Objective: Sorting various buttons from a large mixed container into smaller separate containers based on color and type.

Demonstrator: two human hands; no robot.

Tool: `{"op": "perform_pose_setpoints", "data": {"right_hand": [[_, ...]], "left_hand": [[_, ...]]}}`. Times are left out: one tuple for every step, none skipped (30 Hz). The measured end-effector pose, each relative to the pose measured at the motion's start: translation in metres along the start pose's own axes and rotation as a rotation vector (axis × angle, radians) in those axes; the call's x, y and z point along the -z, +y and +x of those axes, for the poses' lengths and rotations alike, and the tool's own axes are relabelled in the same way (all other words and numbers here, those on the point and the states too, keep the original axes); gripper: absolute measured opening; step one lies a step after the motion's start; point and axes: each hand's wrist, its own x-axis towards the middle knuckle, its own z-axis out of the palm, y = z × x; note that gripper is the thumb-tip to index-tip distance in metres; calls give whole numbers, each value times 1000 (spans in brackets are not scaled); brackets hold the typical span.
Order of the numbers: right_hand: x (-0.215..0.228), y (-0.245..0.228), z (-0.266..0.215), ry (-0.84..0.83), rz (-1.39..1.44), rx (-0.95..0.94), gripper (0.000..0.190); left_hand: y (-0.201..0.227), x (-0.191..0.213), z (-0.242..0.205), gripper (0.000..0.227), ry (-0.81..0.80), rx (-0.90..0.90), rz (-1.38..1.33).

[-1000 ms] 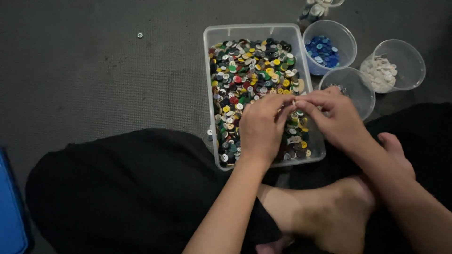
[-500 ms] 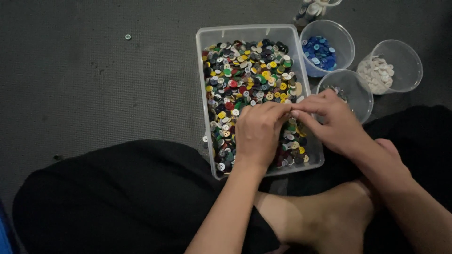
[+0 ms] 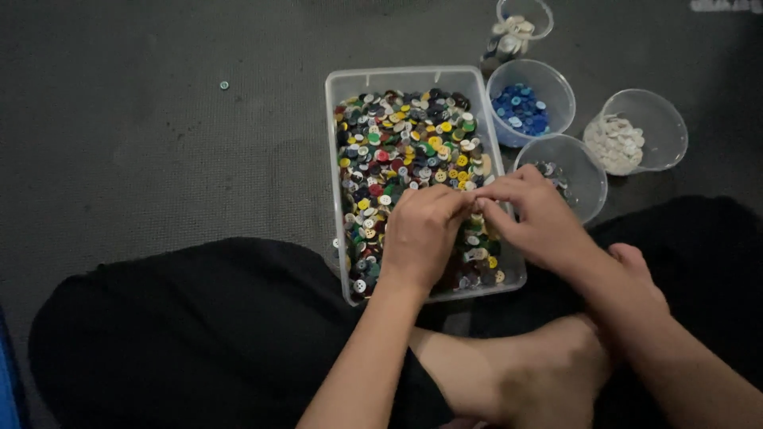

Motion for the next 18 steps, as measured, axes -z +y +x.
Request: {"op": "perform_pose_setpoints", "data": {"right_hand": [[-1,6,0,6,0,5,18],[-3,11,0,12,39,-18,17],[-5,16,0,18,78,-41,17],[-5,13,-1,19,79,-35,17],[-4,10,-2,23,118,-37,16],[-4,7,-3,29,158,-42,15],[-5,6,-4,33,160,-38,15],[-6,6,-5,37,169,-45,14],[-7,5,-7,41,178,-51,14],[-7,7,-7,44,180,-48,14],[-7,9,-7,22,168,-44,13],[-7,12,-7,-2,156,-38,12],[-7,12,-6,1,157,-33,12],[-6,12,-6,-2,203,-34,13],[-5,12,-5,-5,250,-35,14],[-5,10,-4,-7,251,-29,14],[-4,9,-2,-28,258,-44,15],[-3,8,-1,-49,264,-61,16]], "left_hand": [[4,3,-1,8,4,-6,3],[8,6,-3,6,-12,31,-10],[11,9,-5,7,-28,67,-23],[11,10,-5,7,-23,66,-18],[10,12,-5,7,-32,82,-68],[9,13,-5,7,-45,96,-118],[7,11,-6,7,-44,92,-114],[5,10,-7,7,-51,103,-117],[2,8,-8,7,-58,115,-121],[5,10,-7,7,-57,112,-118],[8,13,-7,6,-74,112,-104],[11,16,-7,6,-89,112,-88],[13,17,-7,6,-86,109,-84],[15,18,-7,6,-79,118,-123],[16,20,-7,6,-72,127,-162],[15,21,-8,6,-68,128,-157],[15,22,-9,7,-82,144,-180],[14,22,-9,9,-98,159,-204]]}}
